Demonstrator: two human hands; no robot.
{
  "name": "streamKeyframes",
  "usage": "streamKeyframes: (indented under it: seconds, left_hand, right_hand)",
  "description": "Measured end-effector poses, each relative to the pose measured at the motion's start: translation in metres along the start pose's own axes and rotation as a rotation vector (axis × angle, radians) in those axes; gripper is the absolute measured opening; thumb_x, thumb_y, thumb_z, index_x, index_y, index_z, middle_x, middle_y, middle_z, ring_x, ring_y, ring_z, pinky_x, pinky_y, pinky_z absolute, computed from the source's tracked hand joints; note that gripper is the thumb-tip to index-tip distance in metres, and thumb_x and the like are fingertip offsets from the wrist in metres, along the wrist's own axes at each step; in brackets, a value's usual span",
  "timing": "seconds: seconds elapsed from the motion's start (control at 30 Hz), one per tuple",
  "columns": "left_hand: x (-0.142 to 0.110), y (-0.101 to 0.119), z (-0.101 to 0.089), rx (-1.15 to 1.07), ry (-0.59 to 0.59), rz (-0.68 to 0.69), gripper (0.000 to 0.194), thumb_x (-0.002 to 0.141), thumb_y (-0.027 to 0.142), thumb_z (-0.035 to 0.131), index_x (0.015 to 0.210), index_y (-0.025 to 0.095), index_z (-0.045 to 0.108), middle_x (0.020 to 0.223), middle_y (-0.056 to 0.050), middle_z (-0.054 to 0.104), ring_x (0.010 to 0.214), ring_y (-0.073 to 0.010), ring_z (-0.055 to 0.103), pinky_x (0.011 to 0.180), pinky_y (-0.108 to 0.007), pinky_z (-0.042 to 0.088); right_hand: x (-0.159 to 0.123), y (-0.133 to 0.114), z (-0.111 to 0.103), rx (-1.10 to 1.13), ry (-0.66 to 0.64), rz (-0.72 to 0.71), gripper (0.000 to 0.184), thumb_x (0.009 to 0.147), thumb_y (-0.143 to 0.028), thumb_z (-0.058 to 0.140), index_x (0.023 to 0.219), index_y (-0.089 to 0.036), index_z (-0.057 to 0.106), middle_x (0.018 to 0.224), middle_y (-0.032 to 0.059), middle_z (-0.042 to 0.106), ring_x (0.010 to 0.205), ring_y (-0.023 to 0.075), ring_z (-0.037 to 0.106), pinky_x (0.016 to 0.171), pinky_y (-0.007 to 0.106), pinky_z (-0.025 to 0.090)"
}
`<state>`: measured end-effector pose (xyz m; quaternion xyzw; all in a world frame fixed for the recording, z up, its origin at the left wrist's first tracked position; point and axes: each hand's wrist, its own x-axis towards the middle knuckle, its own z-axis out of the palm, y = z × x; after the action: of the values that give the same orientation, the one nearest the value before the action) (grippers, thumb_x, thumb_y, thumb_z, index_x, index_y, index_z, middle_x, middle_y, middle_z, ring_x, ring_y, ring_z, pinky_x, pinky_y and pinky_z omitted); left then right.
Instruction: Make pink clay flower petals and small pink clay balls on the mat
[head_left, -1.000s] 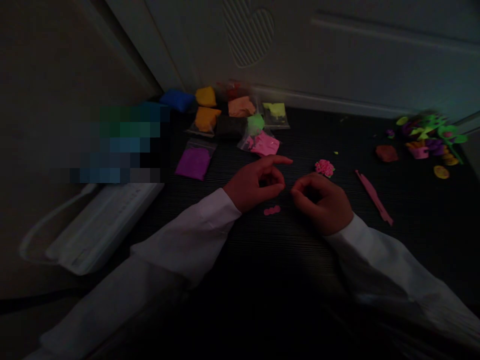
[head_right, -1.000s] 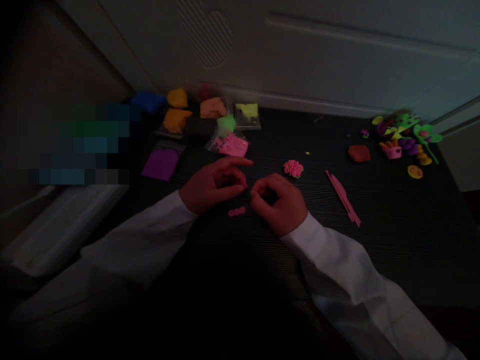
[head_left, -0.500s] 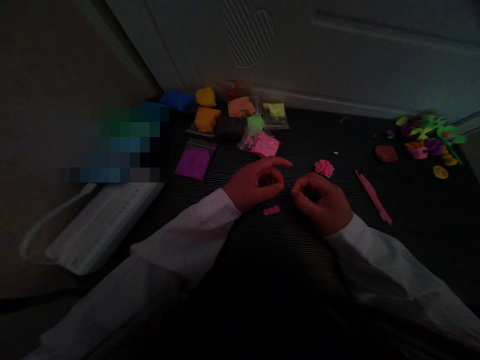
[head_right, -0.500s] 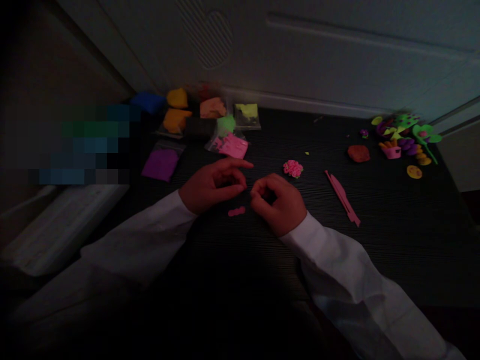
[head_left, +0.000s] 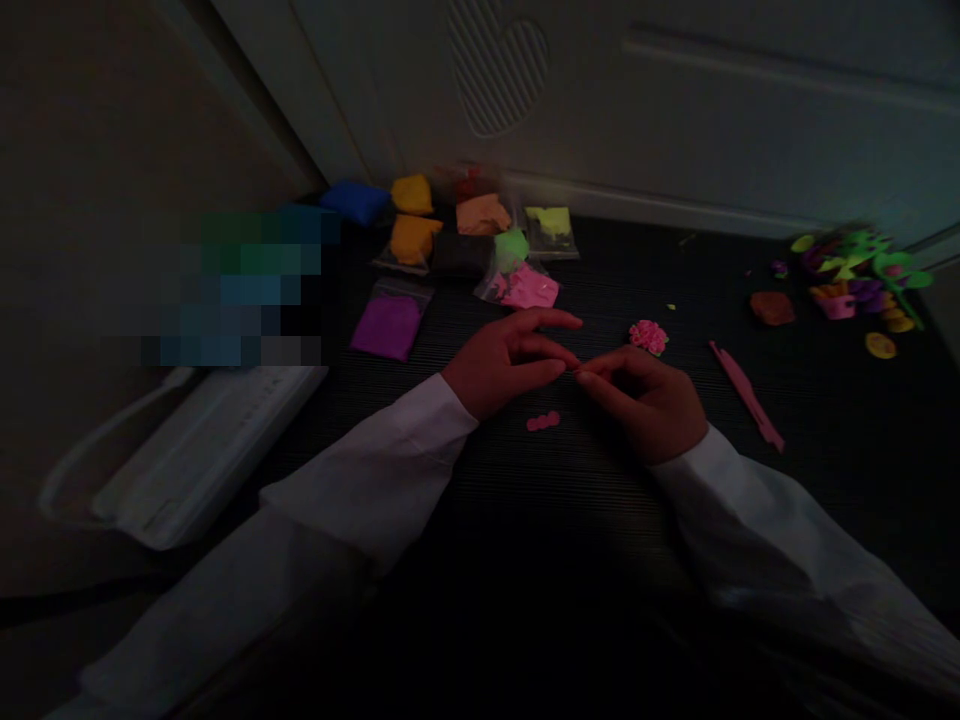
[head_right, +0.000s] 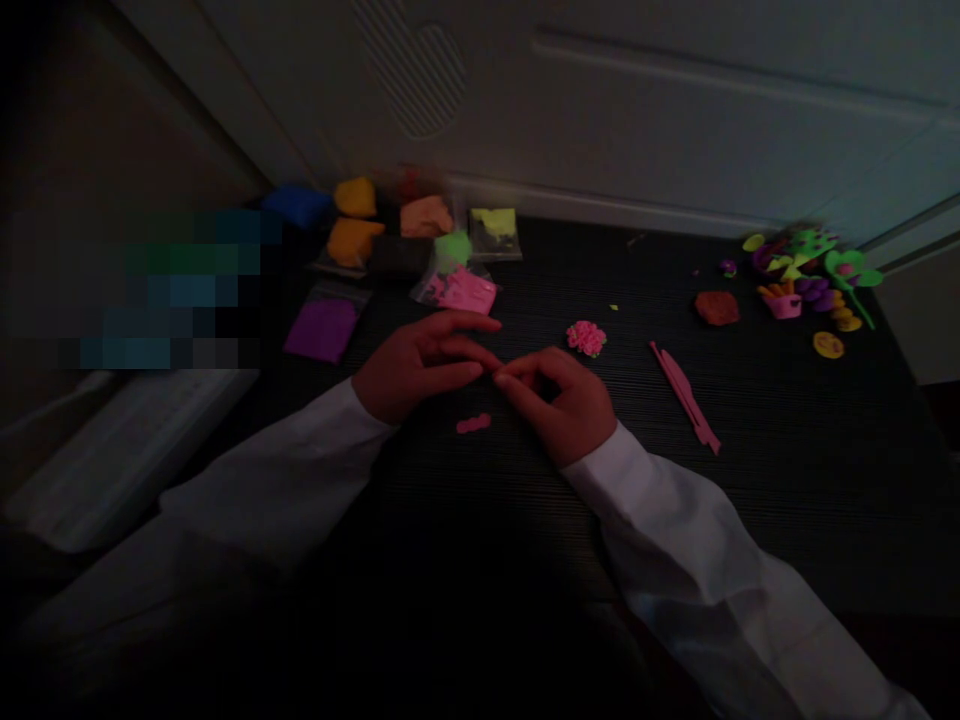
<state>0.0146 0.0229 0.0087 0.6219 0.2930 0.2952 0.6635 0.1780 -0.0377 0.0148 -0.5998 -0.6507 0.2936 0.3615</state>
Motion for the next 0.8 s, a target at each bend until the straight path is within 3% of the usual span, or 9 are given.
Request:
streamKeyframes:
  seconds: [0.8]
  left_hand:
    - [0.0022,-0.0013,0.0011,0.113,0.001,0.067,0.044,0.065,0.017,0.056,0.107,0.015,0.043,0.074,0.000,0.057,0.071,-0.0104,0.056,0.068,-0.025,0.044]
  right_hand:
    - [0.0029,0.0053,-0.0015,0.085,-0.025,0.075,0.018,0.072,-0.034,0.052,0.079,-0.018,0.058,0.067,-0.0002,0.054,0.059,0.0102,0.048,0.053,0.024,0.037]
